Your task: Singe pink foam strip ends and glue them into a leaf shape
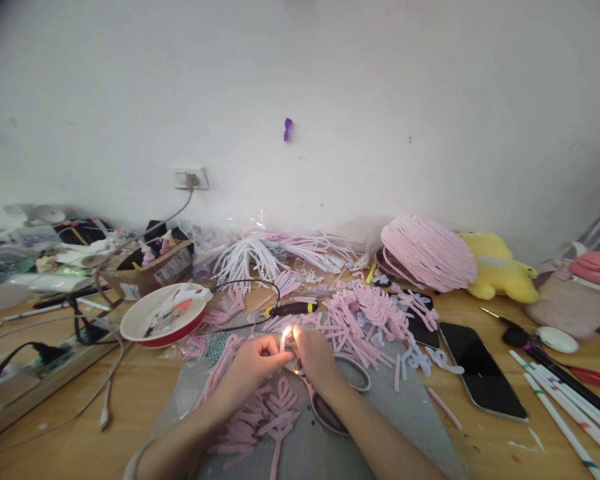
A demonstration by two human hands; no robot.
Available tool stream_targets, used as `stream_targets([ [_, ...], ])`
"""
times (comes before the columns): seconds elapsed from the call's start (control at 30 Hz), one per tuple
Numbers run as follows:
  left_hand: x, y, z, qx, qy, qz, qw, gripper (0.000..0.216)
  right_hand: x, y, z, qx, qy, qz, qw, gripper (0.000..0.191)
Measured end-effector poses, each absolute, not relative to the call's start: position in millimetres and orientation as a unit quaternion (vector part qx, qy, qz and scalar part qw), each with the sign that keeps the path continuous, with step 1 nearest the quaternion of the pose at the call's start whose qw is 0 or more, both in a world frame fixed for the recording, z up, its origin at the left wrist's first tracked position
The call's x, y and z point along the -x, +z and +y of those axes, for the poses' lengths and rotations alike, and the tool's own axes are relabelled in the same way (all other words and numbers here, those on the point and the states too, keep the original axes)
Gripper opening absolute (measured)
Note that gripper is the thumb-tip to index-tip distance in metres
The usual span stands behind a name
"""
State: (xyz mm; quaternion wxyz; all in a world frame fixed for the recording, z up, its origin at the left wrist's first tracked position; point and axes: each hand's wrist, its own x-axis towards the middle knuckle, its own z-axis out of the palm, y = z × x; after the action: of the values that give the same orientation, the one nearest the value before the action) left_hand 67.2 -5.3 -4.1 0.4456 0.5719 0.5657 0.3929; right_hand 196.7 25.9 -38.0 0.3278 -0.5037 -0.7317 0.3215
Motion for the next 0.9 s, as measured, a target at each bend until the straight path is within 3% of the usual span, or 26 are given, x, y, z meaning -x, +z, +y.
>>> stream_targets([
  [0.23, -66.4, -7.2, -3.9, -0.571, 0.396, 0.550, 0.464, 0.027, -194.4, -40.2, 28.7, 0.541, 0.413, -0.626, 0.381, 0.049],
  [0.67, -62.9, 4.8, -4.4, -0.600, 0.397, 0.506, 0.475, 0.026, -201.8, -30.2, 27.6, 0.492, 0.614, -0.407, 0.464, 0.057],
  [0.8, -48.1, 19.8, -3.3, -0.699, 0.335, 0.445, 0.448, 0.025, -205.6, -29.3, 29.5, 0.452, 0.658, -0.364, 0.480, 0.058],
  [0.9, -27.6, 31.6, -1.1, -0.808, 0.200, 0.357, 0.424, 0.023, -205.6, -27.4, 30.4, 0.430, 0.674, -0.356, 0.484, 0.057],
])
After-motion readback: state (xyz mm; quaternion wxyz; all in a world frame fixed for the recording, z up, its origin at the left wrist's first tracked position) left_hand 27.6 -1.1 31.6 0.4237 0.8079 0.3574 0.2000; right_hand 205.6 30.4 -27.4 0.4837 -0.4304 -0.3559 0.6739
